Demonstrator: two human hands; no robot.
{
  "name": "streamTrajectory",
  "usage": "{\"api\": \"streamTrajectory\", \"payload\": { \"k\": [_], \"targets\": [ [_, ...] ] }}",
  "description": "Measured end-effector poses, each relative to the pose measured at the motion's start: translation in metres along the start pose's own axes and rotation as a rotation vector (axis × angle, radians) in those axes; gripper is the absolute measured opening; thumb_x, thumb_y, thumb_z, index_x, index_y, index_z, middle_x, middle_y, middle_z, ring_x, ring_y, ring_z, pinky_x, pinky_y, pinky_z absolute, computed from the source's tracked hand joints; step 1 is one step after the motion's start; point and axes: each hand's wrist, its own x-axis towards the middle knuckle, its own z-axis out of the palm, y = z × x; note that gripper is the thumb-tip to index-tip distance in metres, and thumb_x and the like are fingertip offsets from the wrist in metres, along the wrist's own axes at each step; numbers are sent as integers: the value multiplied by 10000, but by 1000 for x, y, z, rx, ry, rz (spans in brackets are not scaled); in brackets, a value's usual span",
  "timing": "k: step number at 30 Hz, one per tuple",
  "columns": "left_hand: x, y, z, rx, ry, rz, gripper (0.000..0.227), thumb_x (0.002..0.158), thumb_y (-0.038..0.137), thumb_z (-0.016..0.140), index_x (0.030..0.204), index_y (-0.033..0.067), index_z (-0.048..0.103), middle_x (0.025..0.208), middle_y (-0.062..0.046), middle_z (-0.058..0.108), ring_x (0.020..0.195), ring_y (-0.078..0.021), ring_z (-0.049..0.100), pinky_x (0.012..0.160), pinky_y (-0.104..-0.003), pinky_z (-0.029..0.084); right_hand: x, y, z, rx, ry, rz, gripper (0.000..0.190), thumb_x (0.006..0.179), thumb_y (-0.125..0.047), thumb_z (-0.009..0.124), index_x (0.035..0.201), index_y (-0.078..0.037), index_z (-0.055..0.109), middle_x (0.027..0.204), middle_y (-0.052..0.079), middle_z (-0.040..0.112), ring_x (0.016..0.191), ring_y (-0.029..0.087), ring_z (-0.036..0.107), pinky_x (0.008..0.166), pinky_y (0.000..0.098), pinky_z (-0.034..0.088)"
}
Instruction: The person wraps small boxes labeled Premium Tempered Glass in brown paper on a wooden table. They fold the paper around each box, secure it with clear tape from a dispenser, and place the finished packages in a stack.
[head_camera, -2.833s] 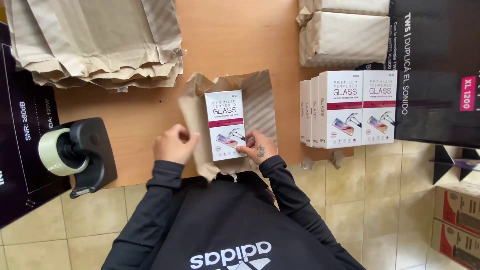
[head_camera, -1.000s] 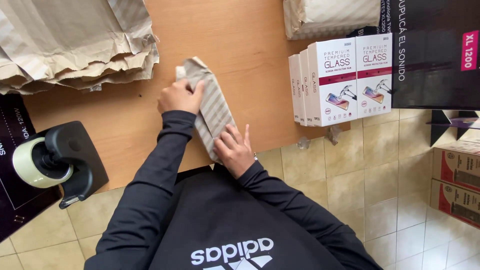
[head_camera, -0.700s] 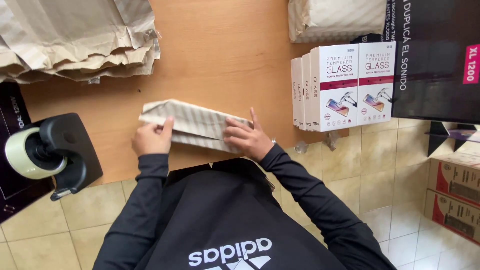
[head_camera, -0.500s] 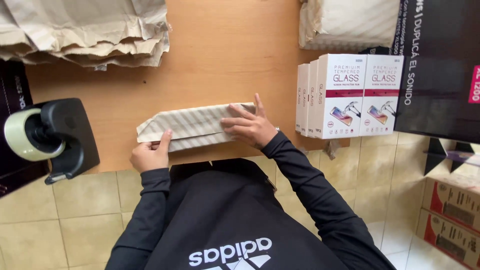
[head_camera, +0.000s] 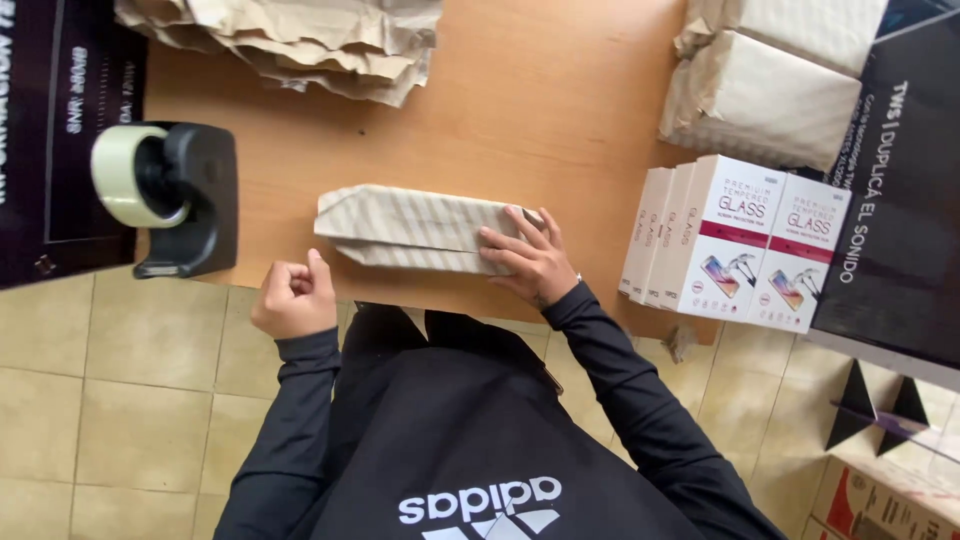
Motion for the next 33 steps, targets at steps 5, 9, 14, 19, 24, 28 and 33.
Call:
{"api": "streamTrajectory", "payload": {
  "k": [5,9,14,19,24,28,33],
  "targets": [
    [62,-3,-63,-139,238,85,278,1141,212,859,889,182,744,765,25,676,704,-241,678,784,-352,602,20,-54,21,-125,67,20,443,1032,-684,813,1376,-405,824,1612,-150,764,1658,312,550,1415,732,91],
    [125,-38,-82,-181,297,75,133,1211,190,675,1242,73,729,1088,-79,760,896,-299,715,917,-393,589,26,-78,30,-151,152,47,398,1016,-619,882,1319,-362,864,1561,-117,809,1578,320,634,1431,707,59],
    [133,-78,-88,-270,-67,-144,229,1230,289,777,1184,65,796,1211,-184,783,1093,-470,766,963,-531,597,25,-83,31,-192,110,93,387,979,-580,922,1307,-380,876,1555,-145,822,1589,257,643,1453,669,61],
    [138,-102,-97,-412,-373,-379,218,1037,367,975,1105,173,902,1329,-53,833,1233,-354,805,974,-409,655,26,-95,26,-207,53,143,408,987,-552,937,1349,-375,867,1597,-141,806,1617,245,634,1464,642,53],
    [135,-111,-92,-783,-330,-416,155,1129,210,899,1166,60,886,1795,-151,422,1426,-400,759,1197,-464,653,26,-105,24,-167,-7,253,453,969,-472,970,1393,-362,852,1641,-136,785,1660,227,604,1464,651,36],
    [127,-102,-111,-883,-369,-398,201,1137,179,848,1079,-10,814,1815,-217,402,1500,-463,698,1247,-526,605,25,-109,26,-170,-17,290,465,979,-484,973,1407,-349,848,1648,-118,784,1662,243,605,1459,658,45],
    [112,-106,-120,-886,-329,-333,211,1094,191,884,990,12,843,1773,-197,483,1566,-492,639,1296,-551,564,23,-113,28,-143,-15,335,502,973,-469,990,1442,-364,844,1659,-125,771,1674,242,594,1460,652,42]
  ]
}}
